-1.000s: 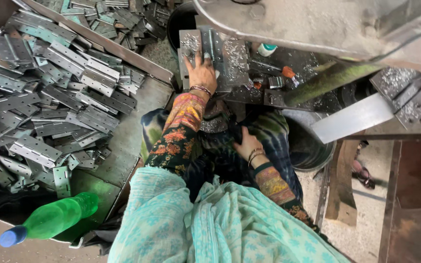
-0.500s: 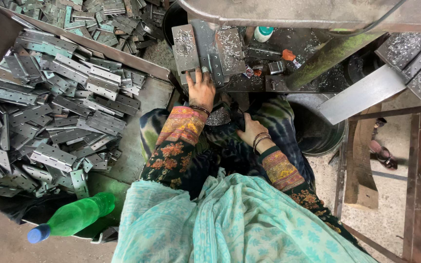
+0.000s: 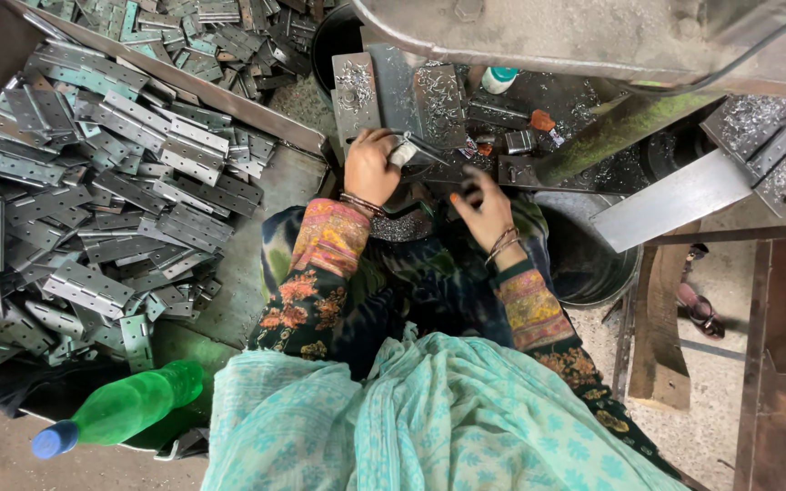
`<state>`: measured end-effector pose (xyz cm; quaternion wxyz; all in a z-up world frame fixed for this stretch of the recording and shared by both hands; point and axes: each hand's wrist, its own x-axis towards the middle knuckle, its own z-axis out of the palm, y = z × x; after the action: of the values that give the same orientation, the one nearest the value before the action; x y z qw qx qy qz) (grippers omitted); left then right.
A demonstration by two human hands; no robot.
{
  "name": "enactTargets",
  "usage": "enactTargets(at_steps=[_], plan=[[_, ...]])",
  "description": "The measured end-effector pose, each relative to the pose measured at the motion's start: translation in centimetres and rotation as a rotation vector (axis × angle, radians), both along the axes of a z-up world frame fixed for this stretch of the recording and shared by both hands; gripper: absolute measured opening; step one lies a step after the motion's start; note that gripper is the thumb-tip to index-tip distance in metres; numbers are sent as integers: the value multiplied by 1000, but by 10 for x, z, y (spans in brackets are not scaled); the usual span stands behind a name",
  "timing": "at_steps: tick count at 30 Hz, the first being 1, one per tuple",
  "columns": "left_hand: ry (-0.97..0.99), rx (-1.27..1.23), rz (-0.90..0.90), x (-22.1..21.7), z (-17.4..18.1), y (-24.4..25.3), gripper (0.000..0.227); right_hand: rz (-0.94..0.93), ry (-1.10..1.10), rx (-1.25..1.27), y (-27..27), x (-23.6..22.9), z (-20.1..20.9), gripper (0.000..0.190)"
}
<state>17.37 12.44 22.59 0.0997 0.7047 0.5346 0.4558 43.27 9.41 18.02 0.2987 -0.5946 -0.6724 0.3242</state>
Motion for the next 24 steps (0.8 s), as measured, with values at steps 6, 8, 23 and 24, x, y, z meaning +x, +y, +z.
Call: enactTargets(at_steps=[6, 8, 23, 24], plan=[[-447, -285, -293, 1, -9, 27, 23, -17, 666, 141, 47, -21, -3, 37], [-134, -257, -15, -8, -10, 32, 32, -85, 655, 142, 54, -26, -2, 33], [781, -554, 91, 20, -27, 17, 52, 356, -438, 416, 34, -68, 6, 74], [828, -520, 111, 22, -28, 14, 51, 334, -407, 405, 27, -64, 7, 72]])
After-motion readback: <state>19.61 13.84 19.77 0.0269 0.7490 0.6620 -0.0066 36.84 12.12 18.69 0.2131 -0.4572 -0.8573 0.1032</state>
